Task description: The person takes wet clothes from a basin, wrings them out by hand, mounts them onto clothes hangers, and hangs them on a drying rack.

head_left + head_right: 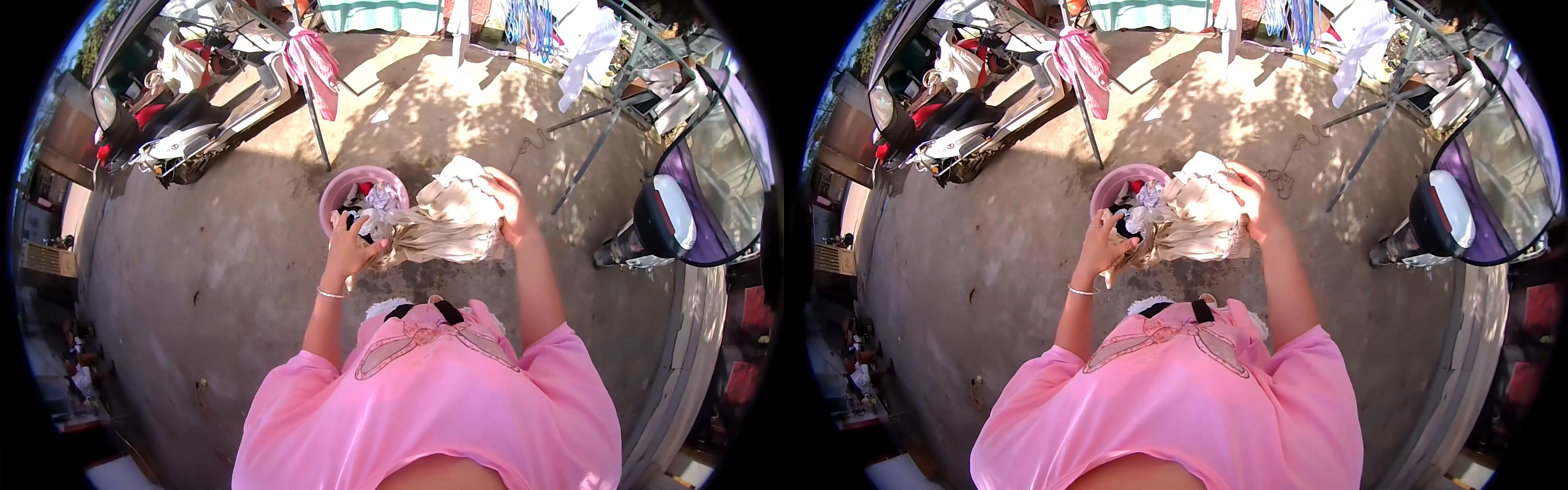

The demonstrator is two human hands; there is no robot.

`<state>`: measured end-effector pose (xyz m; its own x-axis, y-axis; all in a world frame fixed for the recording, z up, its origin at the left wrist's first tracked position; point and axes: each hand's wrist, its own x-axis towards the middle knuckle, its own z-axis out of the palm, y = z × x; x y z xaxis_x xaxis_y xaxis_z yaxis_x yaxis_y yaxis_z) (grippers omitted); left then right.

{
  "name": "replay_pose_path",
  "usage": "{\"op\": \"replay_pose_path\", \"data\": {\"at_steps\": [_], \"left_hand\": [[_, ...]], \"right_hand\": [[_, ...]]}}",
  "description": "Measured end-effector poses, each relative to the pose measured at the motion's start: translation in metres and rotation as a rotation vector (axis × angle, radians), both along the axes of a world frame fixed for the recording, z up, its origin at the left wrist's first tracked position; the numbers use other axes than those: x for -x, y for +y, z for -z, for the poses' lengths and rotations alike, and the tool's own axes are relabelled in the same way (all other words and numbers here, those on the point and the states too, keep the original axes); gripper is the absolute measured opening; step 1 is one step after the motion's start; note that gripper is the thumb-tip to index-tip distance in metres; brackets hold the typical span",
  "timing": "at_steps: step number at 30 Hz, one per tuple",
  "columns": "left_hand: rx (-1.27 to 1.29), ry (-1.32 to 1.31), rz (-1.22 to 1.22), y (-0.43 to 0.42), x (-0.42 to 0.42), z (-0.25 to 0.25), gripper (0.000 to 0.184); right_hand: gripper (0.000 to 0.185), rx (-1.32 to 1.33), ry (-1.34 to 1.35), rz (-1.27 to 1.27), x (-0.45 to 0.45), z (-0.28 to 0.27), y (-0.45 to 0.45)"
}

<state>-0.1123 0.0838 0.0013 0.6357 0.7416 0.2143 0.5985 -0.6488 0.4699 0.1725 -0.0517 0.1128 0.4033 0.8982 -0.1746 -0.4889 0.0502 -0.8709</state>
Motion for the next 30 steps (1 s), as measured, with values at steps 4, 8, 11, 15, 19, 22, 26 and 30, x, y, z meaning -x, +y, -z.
{"op": "replay_pose_path", "data": {"at_steps": [4,8,11,15,19,22,26,30], "left_hand": [[0.889,-0.711,0.421,-0.023,-0.066,-0.094,0.049],[0.782,-0.906,0.225,-0.022,-0.079,-0.128,0.020],[0.695,-1.032,0.173,-0.015,-0.081,-0.121,0.024],[0.736,-1.185,0.082,-0.010,-0.068,-0.136,0.022],[0.777,-1.080,0.098,-0.006,-0.059,-0.157,0.004],[0.928,-1.094,0.233,-0.005,-0.056,-0.161,0.017],[1.000,-1.017,0.359,0.008,-0.063,-0.134,0.030],[0.877,-0.639,0.425,0.007,-0.064,-0.136,0.033]], "right_hand": [[0.025,-0.066,-0.097,-0.225,0.032,-0.042,0.007],[0.037,-0.117,-0.333,-0.187,0.041,-0.055,0.005],[0.087,-0.185,-1.024,-0.280,0.034,-0.064,-0.007],[0.059,0.331,-1.107,-0.432,0.016,-0.054,-0.026],[0.035,0.372,-1.272,-0.176,-0.009,-0.047,-0.039],[0.030,0.101,-1.041,0.000,-0.024,-0.048,-0.047],[0.029,0.105,-0.895,-0.314,-0.012,-0.070,-0.055],[0.022,0.255,-0.937,-0.069,-0.098,-0.136,-0.080]]}}
